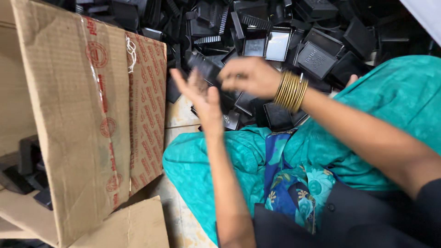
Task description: The person sits on the floor and repeatedly picks up small black plastic parts from a pile, opens and closes them, then places them into a cardboard box. The task continues with the same repetitive motion throughout the clip.
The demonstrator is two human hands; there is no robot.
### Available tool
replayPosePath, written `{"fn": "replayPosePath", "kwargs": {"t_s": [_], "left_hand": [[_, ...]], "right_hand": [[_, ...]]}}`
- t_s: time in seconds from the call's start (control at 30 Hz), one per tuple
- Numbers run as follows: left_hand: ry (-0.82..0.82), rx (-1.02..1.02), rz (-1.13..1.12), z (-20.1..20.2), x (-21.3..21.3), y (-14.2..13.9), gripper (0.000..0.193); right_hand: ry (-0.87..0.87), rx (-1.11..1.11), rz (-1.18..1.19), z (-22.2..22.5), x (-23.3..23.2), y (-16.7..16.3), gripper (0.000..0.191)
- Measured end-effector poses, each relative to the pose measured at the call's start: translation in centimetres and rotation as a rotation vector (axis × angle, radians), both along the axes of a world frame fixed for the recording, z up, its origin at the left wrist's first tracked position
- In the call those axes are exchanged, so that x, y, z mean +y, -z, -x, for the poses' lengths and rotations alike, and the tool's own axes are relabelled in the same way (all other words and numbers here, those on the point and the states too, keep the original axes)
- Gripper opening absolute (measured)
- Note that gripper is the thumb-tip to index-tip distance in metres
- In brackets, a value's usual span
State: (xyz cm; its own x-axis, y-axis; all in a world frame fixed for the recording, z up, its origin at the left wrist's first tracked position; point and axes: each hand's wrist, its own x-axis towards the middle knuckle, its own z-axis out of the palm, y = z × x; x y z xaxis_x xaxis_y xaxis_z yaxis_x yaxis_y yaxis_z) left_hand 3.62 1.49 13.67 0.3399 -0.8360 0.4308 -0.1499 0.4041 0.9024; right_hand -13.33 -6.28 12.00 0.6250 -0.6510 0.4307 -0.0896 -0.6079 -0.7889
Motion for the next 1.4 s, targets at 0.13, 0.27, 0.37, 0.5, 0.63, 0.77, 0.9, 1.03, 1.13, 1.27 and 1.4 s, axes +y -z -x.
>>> {"fn": "replayPosePath", "kwargs": {"t_s": [0.13,0.27,0.37,0.5,0.63,0.77,0.9,1.03,1.13,1.27,1.4], "left_hand": [[-0.028,0.740,-0.005,-1.4,-0.1,3.6,0.074],[-0.038,0.884,0.037,-5.2,0.5,4.6,0.073],[-0.049,0.870,-0.004,-5.5,0.8,4.9,0.068],[-0.023,0.852,-0.026,-4.8,0.6,5.4,0.064],[-0.009,0.757,-0.094,-4.4,0.2,6.0,0.061],[0.172,0.740,-0.132,-2.8,0.0,6.5,0.058],[0.184,0.644,-0.151,-1.6,0.0,6.4,0.059],[0.155,0.588,-0.157,-1.4,0.4,6.1,0.061],[0.195,0.637,-0.164,-1.2,0.6,6.0,0.061],[0.166,0.709,-0.147,-1.6,0.2,6.7,0.060],[-0.063,0.392,-0.115,-3.5,-0.2,7.7,0.033]], "right_hand": [[-0.040,-0.100,-0.369,-2.6,2.5,-0.1,0.031],[0.228,0.258,-0.176,-5.0,1.9,3.4,0.053],[0.224,0.389,-0.057,-6.2,2.8,6.5,0.062],[0.195,0.282,-0.022,-6.2,2.4,7.1,0.064],[0.139,-0.006,-0.417,-4.7,1.5,3.6,0.072],[0.038,-0.091,-0.525,-4.2,2.6,0.3,0.090],[0.038,0.027,-0.425,-4.4,3.6,-0.7,0.090],[0.037,0.120,-0.398,-4.5,4.0,0.0,0.090],[0.008,0.187,-0.244,-4.3,3.8,0.7,0.091],[-0.128,-0.177,-0.058,-4.0,3.6,1.4,0.088],[0.092,0.132,-0.422,-3.7,3.9,1.2,0.084]]}}
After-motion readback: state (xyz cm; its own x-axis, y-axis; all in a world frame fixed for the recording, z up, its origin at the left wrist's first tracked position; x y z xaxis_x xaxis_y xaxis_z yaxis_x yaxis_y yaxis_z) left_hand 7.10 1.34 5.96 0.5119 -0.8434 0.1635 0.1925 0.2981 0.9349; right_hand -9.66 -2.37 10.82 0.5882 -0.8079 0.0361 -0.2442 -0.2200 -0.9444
